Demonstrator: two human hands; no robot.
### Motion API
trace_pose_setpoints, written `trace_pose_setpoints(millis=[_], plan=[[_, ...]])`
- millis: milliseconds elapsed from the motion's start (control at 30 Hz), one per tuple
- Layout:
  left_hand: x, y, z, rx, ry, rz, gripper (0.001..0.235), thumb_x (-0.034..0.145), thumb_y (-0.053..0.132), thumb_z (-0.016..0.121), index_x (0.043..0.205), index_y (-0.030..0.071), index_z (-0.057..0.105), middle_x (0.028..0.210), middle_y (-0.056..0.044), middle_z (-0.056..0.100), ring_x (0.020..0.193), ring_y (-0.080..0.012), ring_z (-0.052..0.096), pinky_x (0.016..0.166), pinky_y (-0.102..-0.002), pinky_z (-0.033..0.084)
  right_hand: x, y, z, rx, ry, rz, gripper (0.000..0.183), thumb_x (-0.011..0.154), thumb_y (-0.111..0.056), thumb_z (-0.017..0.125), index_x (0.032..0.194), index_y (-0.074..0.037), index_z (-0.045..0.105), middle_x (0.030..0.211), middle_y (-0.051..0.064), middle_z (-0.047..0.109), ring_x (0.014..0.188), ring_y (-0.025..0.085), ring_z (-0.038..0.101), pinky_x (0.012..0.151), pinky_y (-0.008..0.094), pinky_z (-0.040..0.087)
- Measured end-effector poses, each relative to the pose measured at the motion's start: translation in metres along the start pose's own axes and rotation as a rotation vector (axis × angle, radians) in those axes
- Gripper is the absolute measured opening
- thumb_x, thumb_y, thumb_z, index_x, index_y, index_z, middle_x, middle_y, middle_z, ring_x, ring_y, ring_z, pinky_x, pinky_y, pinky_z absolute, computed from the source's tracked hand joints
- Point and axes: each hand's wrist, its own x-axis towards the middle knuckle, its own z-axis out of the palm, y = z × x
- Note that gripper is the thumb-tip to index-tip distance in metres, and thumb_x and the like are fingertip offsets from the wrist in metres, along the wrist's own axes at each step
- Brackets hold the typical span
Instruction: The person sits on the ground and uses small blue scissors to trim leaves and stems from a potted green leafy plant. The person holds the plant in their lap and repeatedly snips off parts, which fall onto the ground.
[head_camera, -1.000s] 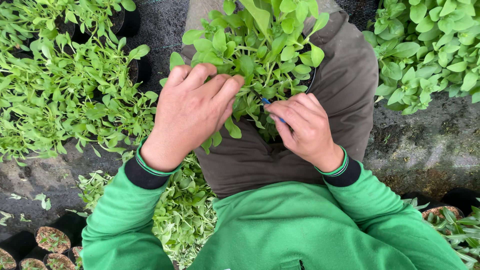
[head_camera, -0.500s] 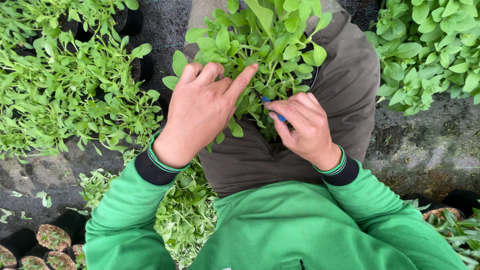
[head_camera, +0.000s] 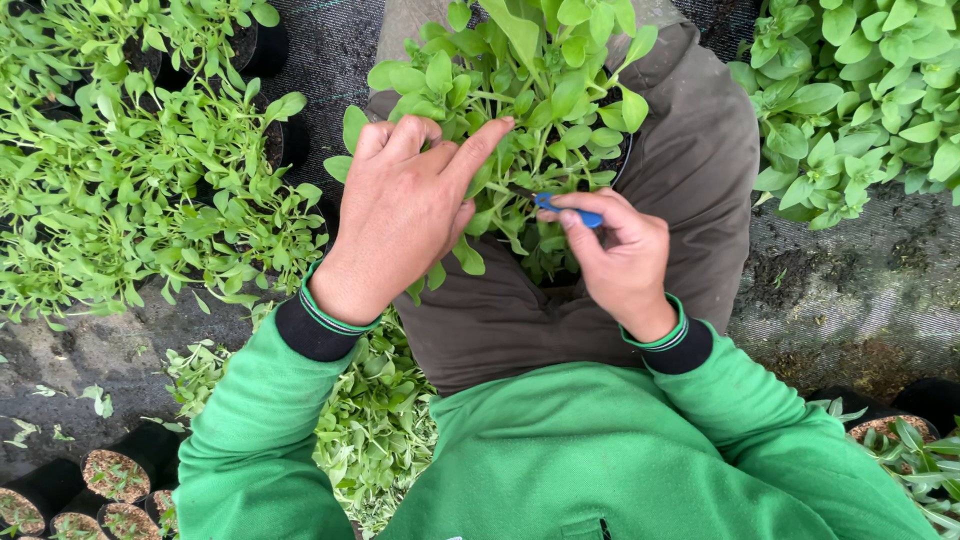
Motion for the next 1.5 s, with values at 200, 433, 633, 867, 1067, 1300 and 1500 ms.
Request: trace_pose_setpoints(millis=[200, 433, 633, 867, 1067, 1300, 1500], plan=[[0.000, -0.002, 0.008, 0.008, 0.054, -0.052, 0.074, 0.081, 0.017, 0.082, 0.150, 0.014, 0.055, 0.093, -0.001, 0.067, 0.104, -0.0243, 0.057, 0.089, -0.039, 0.038, -0.007, 0.000, -0.014, 0.211, 0.017, 0.142, 0.014, 0.104, 0.007, 0.063, 0.116, 0.006, 0.070, 0.101, 0.012, 0.075, 0.092, 0.014, 0.071, 0.081, 0.027, 0.053], [0.001, -0.001, 0.012, -0.135, 0.085, -0.153, 0.068, 0.084, 0.013, 0.081, 0.147, 0.014, 0.056, 0.093, -0.002, 0.069, 0.101, -0.0253, 0.057, 0.086, -0.041, 0.037, 0.005, -0.024, -0.009, -0.411, -0.069, -0.399, 0.022, 0.088, 0.009, 0.074, 0.108, -0.001, 0.070, 0.098, 0.009, 0.073, 0.084, 0.026, 0.063, 0.079, 0.036, 0.050], [0.001, 0.002, 0.010, -0.174, 0.109, -0.148, 0.071, 0.080, 0.013, 0.083, 0.146, 0.014, 0.056, 0.098, -0.002, 0.070, 0.101, -0.0255, 0.057, 0.086, -0.041, 0.037, 0.016, -0.023, 0.003, -0.500, -0.096, -0.475, 0.025, 0.087, 0.008, 0.077, 0.109, 0.000, 0.072, 0.098, 0.010, 0.074, 0.084, 0.028, 0.063, 0.077, 0.039, 0.048], [-0.003, 0.001, -0.002, -0.194, 0.119, -0.175, 0.071, 0.079, 0.014, 0.083, 0.145, 0.015, 0.056, 0.102, -0.002, 0.070, 0.104, -0.0259, 0.057, 0.088, -0.041, 0.037, 0.008, -0.025, -0.001, -0.372, -0.029, -0.318, 0.023, 0.089, 0.010, 0.075, 0.109, 0.000, 0.073, 0.089, 0.011, 0.070, 0.079, 0.023, 0.064, 0.074, 0.032, 0.052], [-0.030, 0.014, -0.029, -0.309, 0.110, -0.252, 0.054, 0.091, 0.010, 0.081, 0.141, 0.015, 0.062, 0.103, -0.001, 0.072, 0.104, -0.0245, 0.056, 0.091, -0.039, 0.038, 0.000, -0.032, -0.034, -0.337, 0.007, -0.287, 0.019, 0.093, 0.012, 0.070, 0.110, 0.003, 0.070, 0.100, 0.013, 0.075, 0.087, 0.021, 0.067, 0.075, 0.027, 0.053], [-0.072, 0.040, -0.042, -0.714, 0.143, -0.186, 0.036, 0.088, 0.012, 0.079, 0.122, 0.016, 0.071, 0.106, 0.004, 0.074, 0.096, -0.0170, 0.061, 0.089, -0.035, 0.048, -0.006, -0.034, -0.052, -0.296, 0.020, -0.235, 0.017, 0.098, 0.011, 0.068, 0.113, 0.004, 0.068, 0.104, 0.014, 0.075, 0.088, 0.020, 0.069, 0.081, 0.026, 0.054], [-0.057, 0.084, 0.000, -0.748, -0.012, -0.050, 0.036, 0.090, 0.020, 0.079, 0.125, 0.017, 0.071, 0.114, 0.003, 0.072, 0.105, -0.0202, 0.065, 0.089, -0.035, 0.051, -0.003, -0.036, -0.049, -0.286, 0.002, -0.224, 0.016, 0.098, 0.010, 0.068, 0.113, 0.005, 0.069, 0.103, 0.014, 0.074, 0.086, 0.018, 0.068, 0.078, 0.026, 0.053]])
